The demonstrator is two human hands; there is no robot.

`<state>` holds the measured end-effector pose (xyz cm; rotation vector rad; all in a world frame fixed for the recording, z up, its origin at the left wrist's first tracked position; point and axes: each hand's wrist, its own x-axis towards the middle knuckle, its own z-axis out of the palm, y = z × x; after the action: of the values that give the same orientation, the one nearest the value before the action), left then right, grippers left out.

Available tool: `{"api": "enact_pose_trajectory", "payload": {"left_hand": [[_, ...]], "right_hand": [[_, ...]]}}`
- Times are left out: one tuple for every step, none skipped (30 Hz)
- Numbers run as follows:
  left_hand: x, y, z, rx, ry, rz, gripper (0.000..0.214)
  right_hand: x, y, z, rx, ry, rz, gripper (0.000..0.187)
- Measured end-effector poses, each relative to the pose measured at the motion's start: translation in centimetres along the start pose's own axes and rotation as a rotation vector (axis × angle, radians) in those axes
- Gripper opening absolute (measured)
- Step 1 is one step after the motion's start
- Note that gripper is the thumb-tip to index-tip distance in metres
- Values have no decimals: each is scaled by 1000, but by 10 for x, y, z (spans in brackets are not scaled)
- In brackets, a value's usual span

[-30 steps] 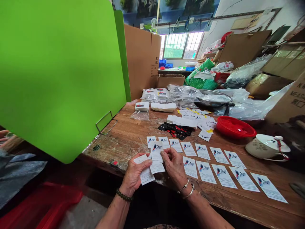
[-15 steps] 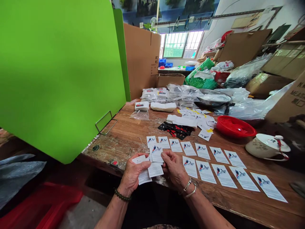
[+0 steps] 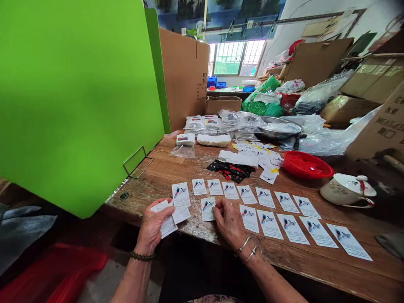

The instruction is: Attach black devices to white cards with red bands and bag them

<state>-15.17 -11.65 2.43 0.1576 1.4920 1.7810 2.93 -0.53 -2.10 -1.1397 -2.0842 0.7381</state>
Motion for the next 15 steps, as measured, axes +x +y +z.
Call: {"api": "enact_pose_trajectory", "payload": {"left_hand": [[-1, -1, 1, 0, -7, -3, 49], [-1, -3, 2, 0, -15, -7, 48], [-1, -4, 3, 3, -24, -11, 48], [-2, -6, 4, 6, -34, -15, 48], [-2, -7, 5, 9, -44, -18, 48], [-3, -8, 6, 11, -56, -20, 47], [-3, -9, 7, 15, -68, -19, 47], [-3, -10, 8, 19, -82, -14, 46], [-4, -11, 9, 26, -96, -7, 45], [-5, -12, 10, 37, -111, 3, 44], [-5, -13, 12, 52, -125, 14, 43], [-6, -14, 13, 70, -140, 26, 42], [-7, -15, 14, 88, -153, 37, 41], [-7, -16, 15, 105, -164, 45, 40], [-7, -16, 14, 117, -169, 49, 40]], "right_hand": [[-2, -1, 2, -66, -10, -18, 11], [-3, -2, 3, -137, -22, -31, 12], [-4, -3, 3, -210, -36, -42, 12], [-5, -4, 3, -279, -50, -47, 13], [-5, -5, 1, -335, -63, -49, 13], [-5, -6, -1, -369, -73, -52, 13], [-4, -7, -3, -373, -74, -59, 13], [-2, -8, -5, -342, -69, -69, 14], [1, -11, -7, -275, -61, -79, 15], [5, -14, -8, -179, -53, -79, 17], [10, -17, -8, -62, -52, -65, 19], [16, -21, -8, 62, -64, -36, 22], [23, -24, -6, 181, -100, 1, 24], [29, -27, -4, 288, -152, 43, 24], [36, -29, -1, 377, -211, 82, 23]]}}
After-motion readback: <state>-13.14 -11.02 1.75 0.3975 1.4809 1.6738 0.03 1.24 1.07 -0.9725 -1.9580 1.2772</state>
